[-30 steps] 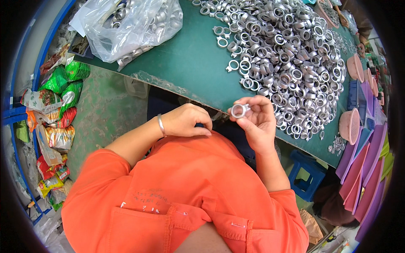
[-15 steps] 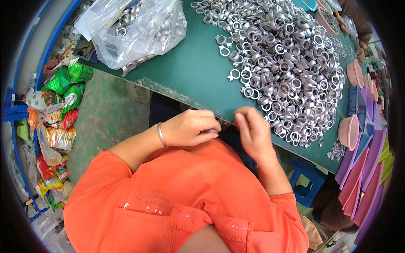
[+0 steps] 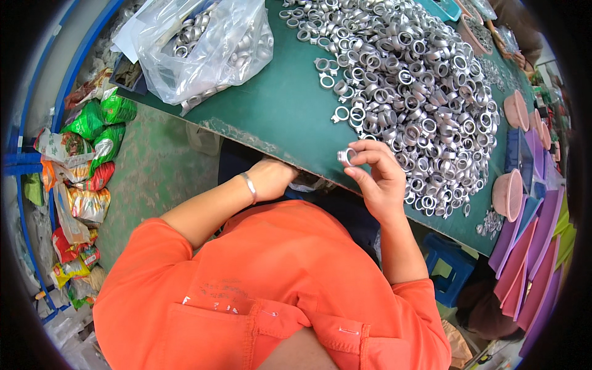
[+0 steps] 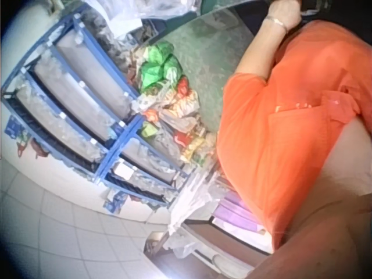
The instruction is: The person picks up metal ring components from a large pile on a table, checks them, and places them into a plastic bag.
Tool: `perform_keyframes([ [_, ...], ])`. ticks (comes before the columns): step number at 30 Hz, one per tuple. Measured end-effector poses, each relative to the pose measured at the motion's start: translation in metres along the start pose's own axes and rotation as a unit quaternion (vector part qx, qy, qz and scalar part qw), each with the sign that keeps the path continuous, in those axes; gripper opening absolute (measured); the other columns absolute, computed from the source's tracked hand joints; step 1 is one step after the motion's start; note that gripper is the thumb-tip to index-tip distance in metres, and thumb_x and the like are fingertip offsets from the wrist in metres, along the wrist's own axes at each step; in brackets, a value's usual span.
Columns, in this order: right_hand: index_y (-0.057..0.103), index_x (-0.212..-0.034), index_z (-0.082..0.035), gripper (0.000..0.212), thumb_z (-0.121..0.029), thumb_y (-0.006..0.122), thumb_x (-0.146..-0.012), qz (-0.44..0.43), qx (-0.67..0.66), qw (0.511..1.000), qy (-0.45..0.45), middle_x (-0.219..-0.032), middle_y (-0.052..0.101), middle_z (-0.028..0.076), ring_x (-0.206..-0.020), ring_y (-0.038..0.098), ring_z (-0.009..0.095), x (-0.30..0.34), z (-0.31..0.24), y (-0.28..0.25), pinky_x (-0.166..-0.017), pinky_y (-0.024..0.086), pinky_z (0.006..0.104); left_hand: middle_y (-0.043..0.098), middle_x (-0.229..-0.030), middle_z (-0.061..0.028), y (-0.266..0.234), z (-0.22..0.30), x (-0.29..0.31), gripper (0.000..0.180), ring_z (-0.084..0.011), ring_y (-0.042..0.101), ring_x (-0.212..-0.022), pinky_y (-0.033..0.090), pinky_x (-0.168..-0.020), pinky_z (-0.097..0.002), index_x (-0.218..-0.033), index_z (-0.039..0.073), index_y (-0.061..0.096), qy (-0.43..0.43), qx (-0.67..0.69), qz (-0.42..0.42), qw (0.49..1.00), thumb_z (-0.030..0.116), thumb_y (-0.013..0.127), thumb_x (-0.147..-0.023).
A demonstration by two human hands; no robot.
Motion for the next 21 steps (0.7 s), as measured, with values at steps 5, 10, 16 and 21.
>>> perform_keyframes([
  [5, 0.055, -0.099, -0.001, 0.025, 0.011, 0.065, -0.079, 0.007, -0.312, 0.948, 0.067, -0.115, 0.055, 0.015, -0.100, 0.058, 0.020, 0.017, 0.008, 0.006, -0.087, 0.051, 0.0334, 0.063, -0.111, -0.0156, 0.044, -0.074, -0.029, 0.028, -0.0322, 0.059, -0.103, 0.045, -0.089, -0.0457, -0.105, 0.011, 0.065, -0.100, -0.061, 0.069, 0.991, 0.025, 0.050, -0.087],
  [10, 0.054, -0.105, -0.001, 0.019, -0.001, 0.062, -0.088, -0.003, -0.431, 0.887, 0.164, -0.112, 0.061, 0.020, -0.096, 0.062, 0.022, 0.031, 0.021, 0.011, -0.081, 0.054, 0.0330, 0.062, -0.116, -0.0145, 0.068, -0.103, -0.040, 0.032, -0.0308, 0.058, -0.107, 0.044, -0.093, -0.0458, -0.111, 0.013, 0.064, -0.022, -0.127, 0.023, 0.991, 0.028, 0.047, -0.089],
  [16, 0.057, -0.110, 0.003, 0.020, -0.009, 0.057, -0.093, 0.006, -0.465, 0.859, 0.216, -0.100, 0.065, 0.022, -0.078, 0.066, 0.018, 0.046, 0.038, 0.015, -0.065, 0.057, 0.0279, 0.062, -0.117, -0.0147, 0.093, -0.131, -0.039, 0.033, -0.0316, 0.058, -0.108, 0.043, -0.094, -0.0464, -0.112, 0.012, 0.064, -0.046, -0.158, -0.060, 0.985, 0.028, 0.047, -0.088],
  [21, 0.059, -0.107, 0.005, 0.019, 0.003, 0.053, -0.089, -0.029, -0.336, 0.904, 0.264, -0.097, 0.066, 0.017, -0.071, 0.065, 0.016, 0.055, 0.043, 0.021, -0.059, 0.055, 0.0251, 0.062, -0.118, -0.0150, 0.117, -0.128, -0.024, 0.034, -0.0323, 0.058, -0.109, 0.043, -0.095, -0.0469, -0.113, 0.012, 0.063, -0.083, -0.118, -0.043, 0.989, 0.027, 0.047, -0.088],
])
Point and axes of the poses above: each hand's wrist, its own x-axis away from the middle knuckle, its own y-axis out of the palm, z = x × y, the point moved 8 cm from there along -x, towards the middle knuckle
